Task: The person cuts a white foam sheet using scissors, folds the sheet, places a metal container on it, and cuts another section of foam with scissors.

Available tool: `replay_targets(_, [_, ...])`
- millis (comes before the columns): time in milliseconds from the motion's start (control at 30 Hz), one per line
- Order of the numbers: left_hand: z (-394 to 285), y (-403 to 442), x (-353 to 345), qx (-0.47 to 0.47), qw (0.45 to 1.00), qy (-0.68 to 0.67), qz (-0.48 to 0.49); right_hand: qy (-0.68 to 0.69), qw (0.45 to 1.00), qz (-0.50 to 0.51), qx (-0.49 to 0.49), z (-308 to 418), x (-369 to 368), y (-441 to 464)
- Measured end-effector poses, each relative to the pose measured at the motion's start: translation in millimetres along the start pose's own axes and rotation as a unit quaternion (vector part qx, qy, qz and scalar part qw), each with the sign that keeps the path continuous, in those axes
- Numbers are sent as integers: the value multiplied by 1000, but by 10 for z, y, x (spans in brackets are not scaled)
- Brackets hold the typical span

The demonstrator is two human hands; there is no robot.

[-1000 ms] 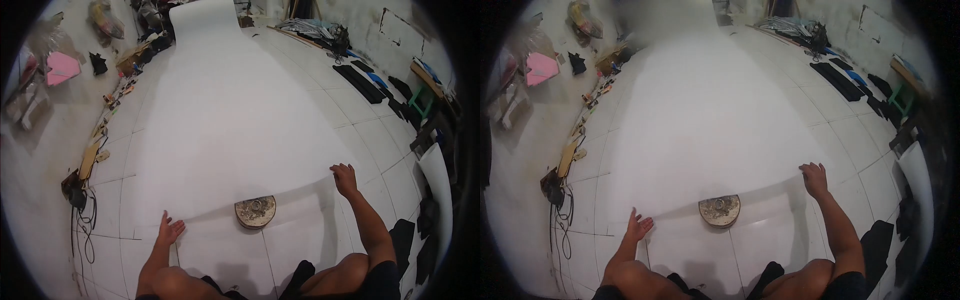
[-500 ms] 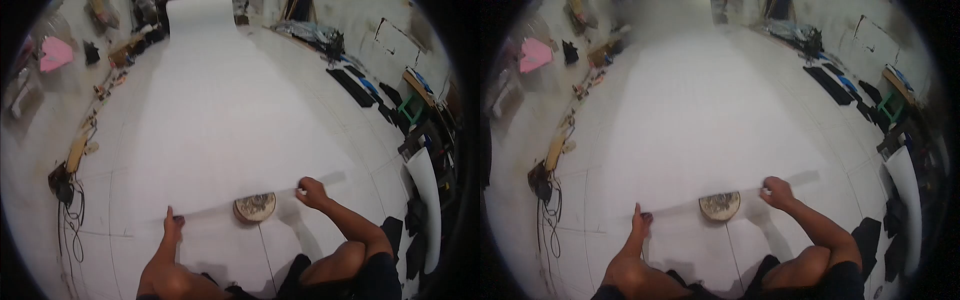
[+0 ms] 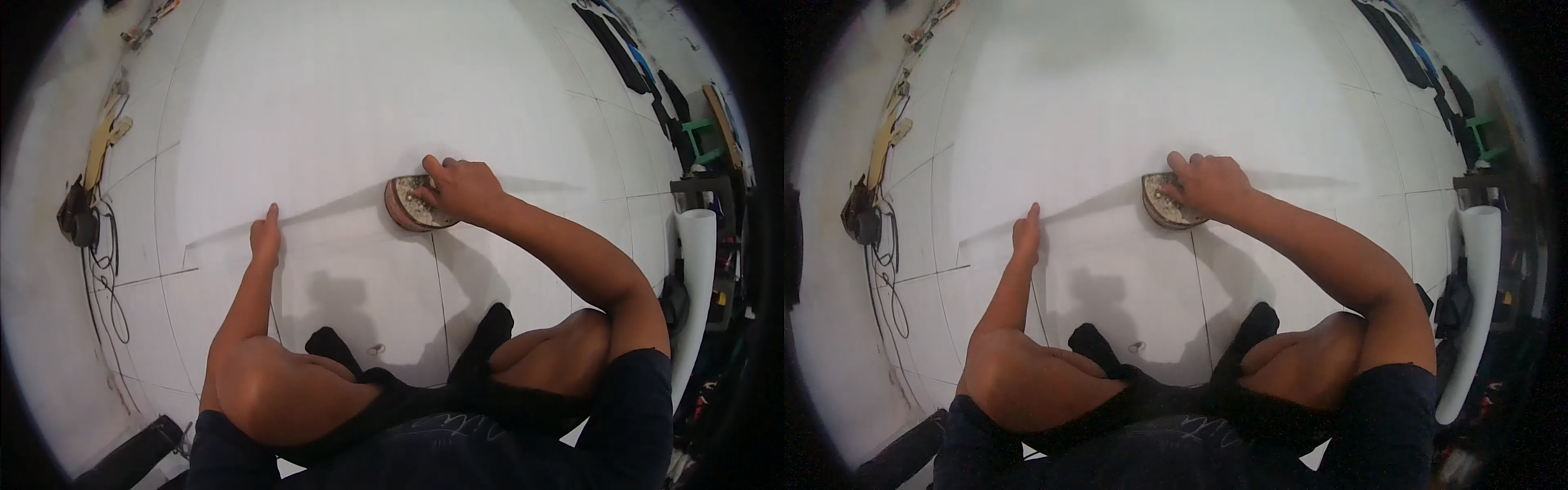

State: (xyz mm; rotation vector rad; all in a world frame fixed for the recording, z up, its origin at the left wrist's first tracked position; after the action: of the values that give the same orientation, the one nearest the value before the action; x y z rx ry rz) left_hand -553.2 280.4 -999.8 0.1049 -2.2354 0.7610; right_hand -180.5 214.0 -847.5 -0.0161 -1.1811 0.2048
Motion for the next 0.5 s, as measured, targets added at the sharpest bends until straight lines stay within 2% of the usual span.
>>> replay_targets(167, [40, -21, -34, 38, 999, -12, 21, -1, 997, -8, 73, -14, -36, -13])
replay_targets(300, [52, 107, -83, 13, 1000, -28, 7, 14, 992, 0, 127, 36, -2, -133])
replay_targets(367, [117, 92, -101, 10, 999, -39, 10, 26, 991, 10, 130, 88, 46, -290])
replay_targets(433, [64, 3, -21, 19, 999, -26, -42, 39, 992, 31, 114, 86, 18, -453])
replay_targets(500, [109, 35, -40, 16, 999, -36, -27, 33, 990, 26, 137, 158, 21, -630])
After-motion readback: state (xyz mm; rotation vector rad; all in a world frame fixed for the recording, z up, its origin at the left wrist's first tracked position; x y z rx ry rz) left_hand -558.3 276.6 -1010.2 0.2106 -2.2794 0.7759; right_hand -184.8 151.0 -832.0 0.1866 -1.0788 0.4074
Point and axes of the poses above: each hand's wrist, its own y-axis towards the middle knuckle, its own x-axis out of the back of the hand, z = x × y, the point moved 7 cm from there along y, towards the middle knuckle, and after that the axes turned 15 degrees about y, right-handed, at the moved point
